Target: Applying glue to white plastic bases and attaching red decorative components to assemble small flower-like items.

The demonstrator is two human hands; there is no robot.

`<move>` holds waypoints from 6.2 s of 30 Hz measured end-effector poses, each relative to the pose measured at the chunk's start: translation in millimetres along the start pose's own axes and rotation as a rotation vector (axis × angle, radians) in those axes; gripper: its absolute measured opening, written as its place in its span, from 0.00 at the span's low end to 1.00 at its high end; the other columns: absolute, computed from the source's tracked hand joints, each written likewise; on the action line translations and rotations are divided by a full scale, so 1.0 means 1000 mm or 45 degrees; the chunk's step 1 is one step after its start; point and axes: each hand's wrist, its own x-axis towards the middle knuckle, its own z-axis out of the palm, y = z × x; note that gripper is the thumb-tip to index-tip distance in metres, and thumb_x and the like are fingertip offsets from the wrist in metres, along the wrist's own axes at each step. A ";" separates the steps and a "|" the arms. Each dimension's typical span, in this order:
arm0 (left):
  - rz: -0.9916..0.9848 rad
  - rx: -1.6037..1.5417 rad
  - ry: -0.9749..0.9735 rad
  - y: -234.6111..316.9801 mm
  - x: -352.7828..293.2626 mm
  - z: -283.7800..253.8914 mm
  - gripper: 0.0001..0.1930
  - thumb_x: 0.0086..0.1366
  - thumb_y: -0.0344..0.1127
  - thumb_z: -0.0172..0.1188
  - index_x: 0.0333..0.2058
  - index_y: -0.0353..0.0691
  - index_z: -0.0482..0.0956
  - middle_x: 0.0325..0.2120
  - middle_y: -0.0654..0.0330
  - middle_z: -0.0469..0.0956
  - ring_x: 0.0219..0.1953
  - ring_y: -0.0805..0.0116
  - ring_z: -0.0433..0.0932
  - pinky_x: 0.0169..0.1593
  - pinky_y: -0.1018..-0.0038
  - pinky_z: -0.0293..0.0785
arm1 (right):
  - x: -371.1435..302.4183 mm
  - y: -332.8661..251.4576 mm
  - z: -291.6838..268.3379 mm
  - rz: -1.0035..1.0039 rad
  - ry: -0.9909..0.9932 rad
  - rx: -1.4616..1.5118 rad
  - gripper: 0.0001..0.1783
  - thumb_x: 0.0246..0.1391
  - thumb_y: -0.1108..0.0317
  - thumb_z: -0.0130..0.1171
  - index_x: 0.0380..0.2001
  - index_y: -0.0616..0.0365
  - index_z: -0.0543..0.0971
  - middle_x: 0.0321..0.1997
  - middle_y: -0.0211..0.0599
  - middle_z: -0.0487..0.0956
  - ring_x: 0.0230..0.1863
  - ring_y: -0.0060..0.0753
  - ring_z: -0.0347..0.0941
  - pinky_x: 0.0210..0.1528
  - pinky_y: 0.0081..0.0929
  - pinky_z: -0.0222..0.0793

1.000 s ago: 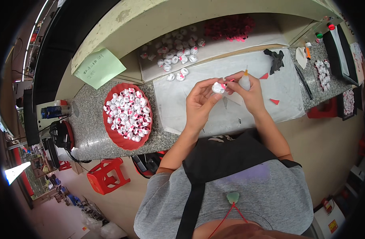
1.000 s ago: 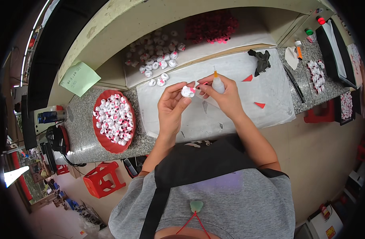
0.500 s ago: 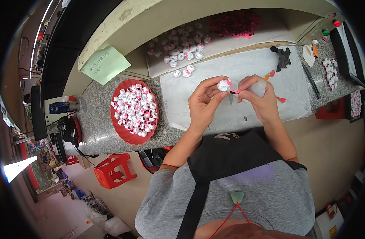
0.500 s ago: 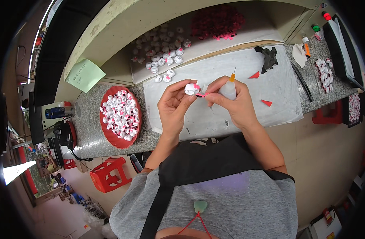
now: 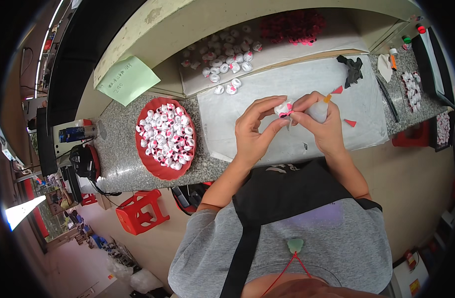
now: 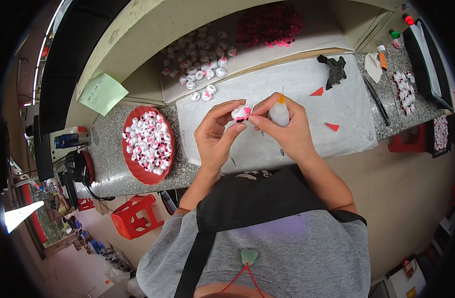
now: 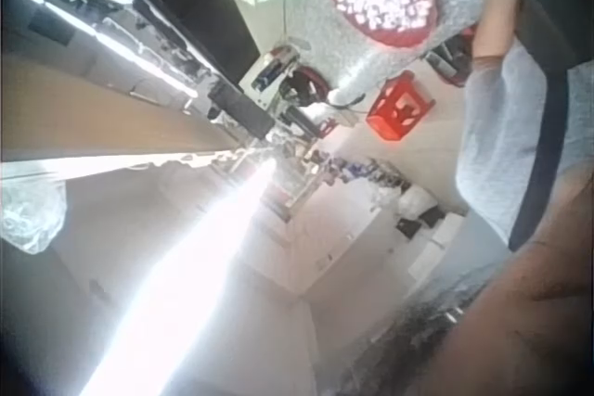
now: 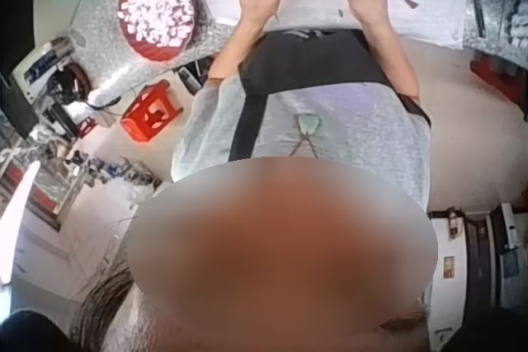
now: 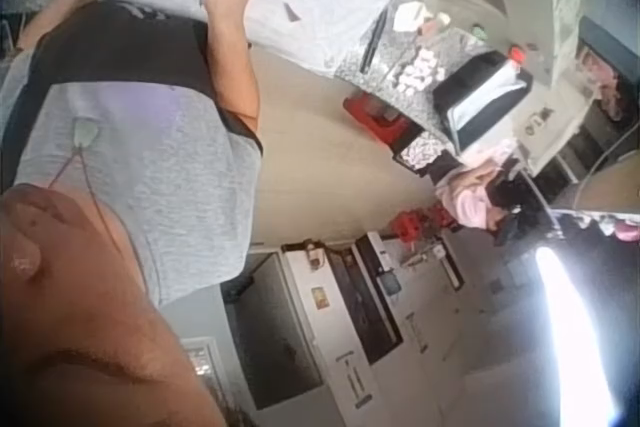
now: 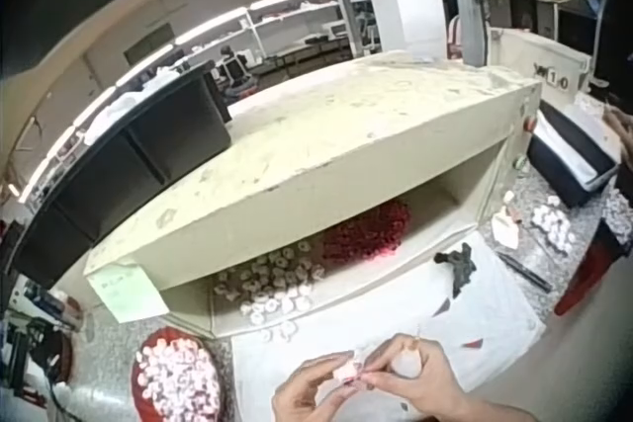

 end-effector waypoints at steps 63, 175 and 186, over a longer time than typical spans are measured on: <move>-0.402 -0.672 0.283 -0.011 -0.015 -0.014 0.13 0.50 0.22 0.52 0.37 0.32 0.66 0.32 0.57 0.71 0.35 0.74 0.69 0.42 0.78 0.65 | 0.010 0.009 -0.002 0.234 0.051 -0.172 0.14 0.36 0.75 0.56 0.30 0.63 0.69 0.21 0.32 0.69 0.16 0.23 0.62 0.18 0.16 0.58; -0.321 -0.811 0.167 0.002 -0.002 -0.015 0.19 0.48 0.24 0.54 0.40 0.35 0.63 0.37 0.50 0.68 0.35 0.62 0.72 0.40 0.70 0.68 | -0.015 -0.032 0.004 -0.962 -0.087 -0.518 0.25 0.24 0.76 0.66 0.30 0.58 0.66 0.31 0.38 0.66 0.24 0.23 0.65 0.25 0.18 0.62; -0.328 -0.802 0.144 0.003 -0.003 -0.015 0.18 0.47 0.22 0.54 0.40 0.34 0.63 0.37 0.50 0.68 0.36 0.62 0.71 0.43 0.68 0.67 | -0.017 -0.032 0.007 -0.944 -0.117 -0.533 0.26 0.22 0.77 0.67 0.30 0.58 0.66 0.32 0.38 0.66 0.26 0.25 0.67 0.26 0.17 0.64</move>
